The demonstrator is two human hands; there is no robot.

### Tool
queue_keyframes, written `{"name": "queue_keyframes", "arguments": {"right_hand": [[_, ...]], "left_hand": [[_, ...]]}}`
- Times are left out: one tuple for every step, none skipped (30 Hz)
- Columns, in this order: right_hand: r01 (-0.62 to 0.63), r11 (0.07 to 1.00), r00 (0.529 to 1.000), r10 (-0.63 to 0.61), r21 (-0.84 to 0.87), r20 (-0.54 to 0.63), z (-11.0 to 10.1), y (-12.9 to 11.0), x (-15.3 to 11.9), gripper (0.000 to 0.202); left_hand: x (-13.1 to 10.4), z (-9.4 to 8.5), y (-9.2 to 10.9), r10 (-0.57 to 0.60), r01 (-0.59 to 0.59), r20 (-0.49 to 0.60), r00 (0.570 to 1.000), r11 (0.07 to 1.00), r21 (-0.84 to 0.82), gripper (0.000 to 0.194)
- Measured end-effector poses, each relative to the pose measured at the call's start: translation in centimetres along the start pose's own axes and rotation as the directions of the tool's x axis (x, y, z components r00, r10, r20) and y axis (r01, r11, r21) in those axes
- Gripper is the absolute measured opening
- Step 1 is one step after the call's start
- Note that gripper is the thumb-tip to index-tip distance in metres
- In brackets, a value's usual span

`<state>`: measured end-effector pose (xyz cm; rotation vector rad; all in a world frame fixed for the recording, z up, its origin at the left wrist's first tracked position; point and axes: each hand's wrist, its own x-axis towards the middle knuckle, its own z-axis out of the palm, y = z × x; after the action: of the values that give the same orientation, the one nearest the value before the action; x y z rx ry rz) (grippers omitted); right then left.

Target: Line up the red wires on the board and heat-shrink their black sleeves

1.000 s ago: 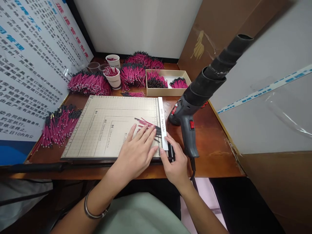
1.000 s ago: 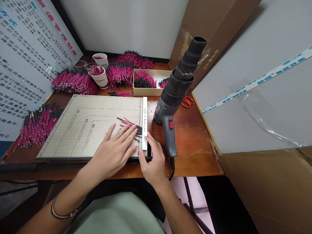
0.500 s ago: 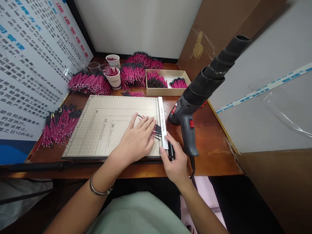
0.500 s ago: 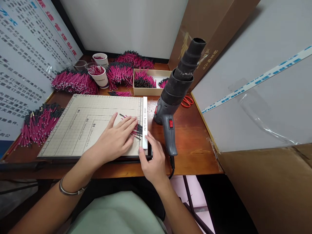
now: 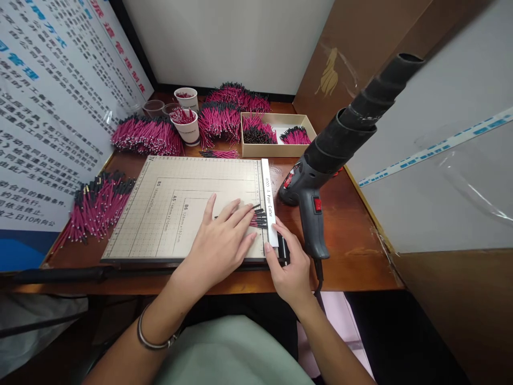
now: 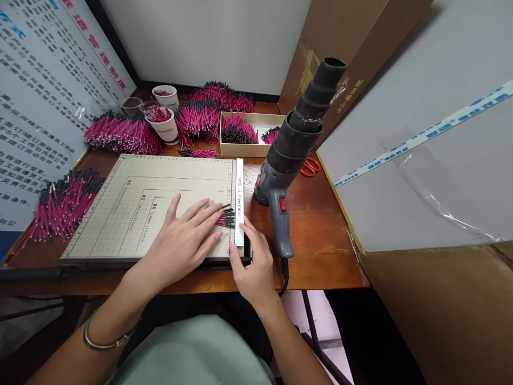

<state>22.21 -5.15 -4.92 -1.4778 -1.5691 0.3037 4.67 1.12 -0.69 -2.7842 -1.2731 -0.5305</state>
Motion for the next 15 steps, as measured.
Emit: {"name": "queue_keyframes", "arguments": {"right_hand": [[0.003, 1.000, 1.000, -0.003, 0.000, 0.000, 0.0, 0.0, 0.0, 0.035], [0.006, 1.000, 1.000, -0.006, 0.000, 0.000, 0.0, 0.0, 0.0, 0.035], [0.009, 1.000, 1.000, -0.009, 0.000, 0.000, 0.0, 0.0, 0.0, 0.035], [0.011, 1.000, 1.000, -0.011, -0.001, 0.001, 0.0, 0.0, 0.0, 0.035], [0.012, 1.000, 1.000, -0.012, -0.002, 0.002, 0.0, 0.0, 0.0, 0.036], [0.013, 1.000, 1.000, -0.013, -0.003, 0.003, 0.0, 0.0, 0.0, 0.036], [0.014, 1.000, 1.000, -0.014, -0.004, 0.004, 0.0, 0.1, 0.0, 0.036], [0.015, 1.000, 1.000, -0.015, -0.005, 0.005, 0.0, 0.1, 0.0, 0.036], [0.016, 1.000, 1.000, -0.016, -0.006, 0.006, 0.0, 0.1, 0.0, 0.037], [0.017, 1.000, 1.000, -0.017, -0.006, 0.005, 0.0, 0.1, 0.0, 0.036], [0.019, 1.000, 1.000, -0.019, -0.006, 0.004, 0.0, 0.1, 0.0, 0.036], [0.022, 1.000, 1.000, -0.022, -0.006, 0.002, 0.0, 0.1, 0.0, 0.036], [0.025, 1.000, 1.000, -0.025, -0.007, 0.001, 0.0, 0.1, 0.0, 0.036], [0.028, 1.000, 1.000, -0.028, -0.007, 0.000, 0.0, 0.1, 0.0, 0.036], [0.031, 0.999, 1.000, -0.031, -0.008, -0.001, 0.0, 0.1, 0.0, 0.036]], "left_hand": [[0.1, 0.1, -0.1, 0.008, -0.008, 0.015, 1.000, 1.000, -0.015, 0.050], [0.2, 0.1, -0.2, 0.018, -0.017, 0.025, 1.000, 0.999, -0.027, 0.050], [0.3, 0.1, -0.3, 0.025, -0.024, 0.031, 0.999, 0.999, -0.036, 0.051], [0.4, 0.1, -0.4, 0.028, -0.027, 0.030, 0.999, 0.999, -0.039, 0.052], [0.3, 0.1, -0.4, 0.028, -0.027, 0.029, 0.999, 0.999, -0.039, 0.053], [0.3, 0.1, -0.4, 0.026, -0.025, 0.027, 0.999, 0.999, -0.038, 0.054], [0.2, 0.1, -0.3, 0.022, -0.021, 0.029, 0.999, 0.999, -0.037, 0.055], [0.1, 0.1, -0.3, 0.019, -0.018, 0.035, 0.999, 0.999, -0.037, 0.056], [0.0, 0.2, -0.2, 0.019, -0.017, 0.045, 0.999, 0.999, -0.038, 0.057], [0.0, 0.3, -0.2, 0.021, -0.019, 0.055, 0.998, 0.999, -0.040, 0.058], [0.0, 0.5, -0.1, 0.025, -0.022, 0.061, 0.998, 0.999, -0.042, 0.059], [0.1, 0.7, -0.1, 0.028, -0.025, 0.064, 0.998, 0.999, -0.044, 0.060], [0.1, 0.9, -0.1, 0.030, -0.027, 0.063, 0.998, 0.999, -0.045, 0.061], [0.2, 1.0, -0.2, 0.031, -0.028, 0.064, 0.997, 0.999, -0.047, 0.062], [0.3, 1.1, -0.2, 0.031, -0.027, 0.067, 0.997, 0.998, -0.048, 0.063]]}}
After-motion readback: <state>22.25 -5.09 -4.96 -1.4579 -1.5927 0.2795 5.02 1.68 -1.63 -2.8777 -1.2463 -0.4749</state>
